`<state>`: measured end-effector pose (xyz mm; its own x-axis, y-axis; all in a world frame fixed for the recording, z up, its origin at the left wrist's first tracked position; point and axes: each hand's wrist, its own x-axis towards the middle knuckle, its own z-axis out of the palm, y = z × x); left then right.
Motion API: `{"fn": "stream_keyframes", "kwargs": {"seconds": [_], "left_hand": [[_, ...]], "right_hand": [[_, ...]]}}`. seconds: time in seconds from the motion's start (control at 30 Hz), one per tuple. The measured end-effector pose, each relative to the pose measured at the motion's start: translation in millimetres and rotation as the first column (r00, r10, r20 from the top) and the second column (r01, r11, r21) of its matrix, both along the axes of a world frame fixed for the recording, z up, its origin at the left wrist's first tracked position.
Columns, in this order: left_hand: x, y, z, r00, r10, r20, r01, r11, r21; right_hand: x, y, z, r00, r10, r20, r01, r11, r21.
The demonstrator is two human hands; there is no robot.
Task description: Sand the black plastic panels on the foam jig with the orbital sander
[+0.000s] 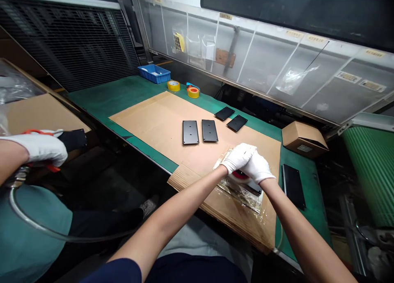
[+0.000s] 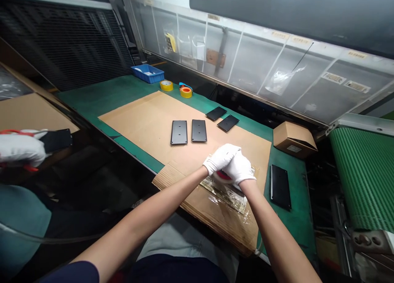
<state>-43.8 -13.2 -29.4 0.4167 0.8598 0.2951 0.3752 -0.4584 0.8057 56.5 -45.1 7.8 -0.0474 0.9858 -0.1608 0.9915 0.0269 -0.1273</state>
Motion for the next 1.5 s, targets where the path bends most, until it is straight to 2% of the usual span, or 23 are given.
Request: {"fn": "stream_keyframes", "kwargs": {"seconds": [0.1, 0.17, 0.27, 0.37, 0.43, 0.53, 0.63, 0.7, 0.77, 0.87, 0.97, 1.1, 1.27, 1.4, 1.5], "left_hand": [[-14, -1, -6.8, 0.995, 0.053, 0.084, -0.047, 0.996, -0.072], [-36, -3, -17.9, 0.970, 0.173, 0.173, -0.151, 0.980, -0.132], [-79, -3, -41.2, 0.896, 0.409, 0.174, -0.372, 0.904, -0.213], [-110, -1, -61.8, 0.837, 0.537, 0.106, -0.500, 0.828, -0.253], [-120, 0, -69.7, 0.829, 0.549, 0.103, -0.515, 0.823, -0.240], [-128, -3, -75.6, 0.821, 0.569, 0.055, -0.556, 0.818, -0.148], [-141, -11, -81.6, 0.788, 0.610, -0.087, -0.612, 0.791, -0.003], [-150, -16, -86.8, 0.758, 0.628, -0.176, -0.619, 0.778, 0.108], [-155, -21, -91.7, 0.737, 0.636, -0.229, -0.602, 0.772, 0.204], [-155, -24, -96.5, 0.738, 0.625, -0.256, -0.563, 0.778, 0.277], [-153, -24, -99.5, 0.746, 0.608, -0.271, -0.534, 0.790, 0.301], [-155, -25, -103.4, 0.754, 0.602, -0.262, -0.524, 0.793, 0.311], [-157, -25, -105.8, 0.753, 0.607, -0.256, -0.531, 0.789, 0.308], [-156, -24, -104.6, 0.749, 0.606, -0.266, -0.528, 0.789, 0.314], [-157, -24, -104.3, 0.750, 0.601, -0.277, -0.521, 0.794, 0.312]], "right_hand": [[2, 1, -1.5, 0.998, 0.062, -0.026, -0.062, 0.998, -0.002], [7, 0, -1.4, 1.000, 0.015, 0.015, -0.015, 1.000, 0.001], [15, -5, -0.3, 0.996, -0.049, 0.081, 0.049, 0.999, 0.006], [17, -10, 0.5, 0.998, 0.018, 0.054, -0.018, 1.000, 0.000], [14, -11, 1.0, 0.998, 0.002, 0.060, -0.002, 1.000, -0.001], [9, -7, 1.0, 0.995, -0.043, 0.087, 0.044, 0.999, -0.005], [5, -5, -0.4, 0.998, 0.053, 0.037, -0.053, 0.999, 0.007], [3, -4, -1.0, 0.997, 0.074, 0.028, -0.075, 0.997, 0.024], [1, -3, -0.6, 0.998, 0.032, 0.058, -0.034, 0.999, 0.031], [-4, -4, 0.3, 0.997, 0.047, 0.069, -0.048, 0.999, 0.012], [-8, -5, 0.9, 0.993, 0.117, 0.034, -0.117, 0.993, 0.002], [-5, -6, 1.5, 0.997, 0.002, 0.074, -0.005, 0.999, 0.038], [4, -19, -0.6, 0.996, 0.071, 0.046, -0.072, 0.997, 0.013], [7, -22, 1.1, 0.993, -0.060, 0.098, 0.058, 0.998, 0.029], [8, -23, 1.8, 0.996, -0.027, 0.084, 0.026, 1.000, 0.010]]}}
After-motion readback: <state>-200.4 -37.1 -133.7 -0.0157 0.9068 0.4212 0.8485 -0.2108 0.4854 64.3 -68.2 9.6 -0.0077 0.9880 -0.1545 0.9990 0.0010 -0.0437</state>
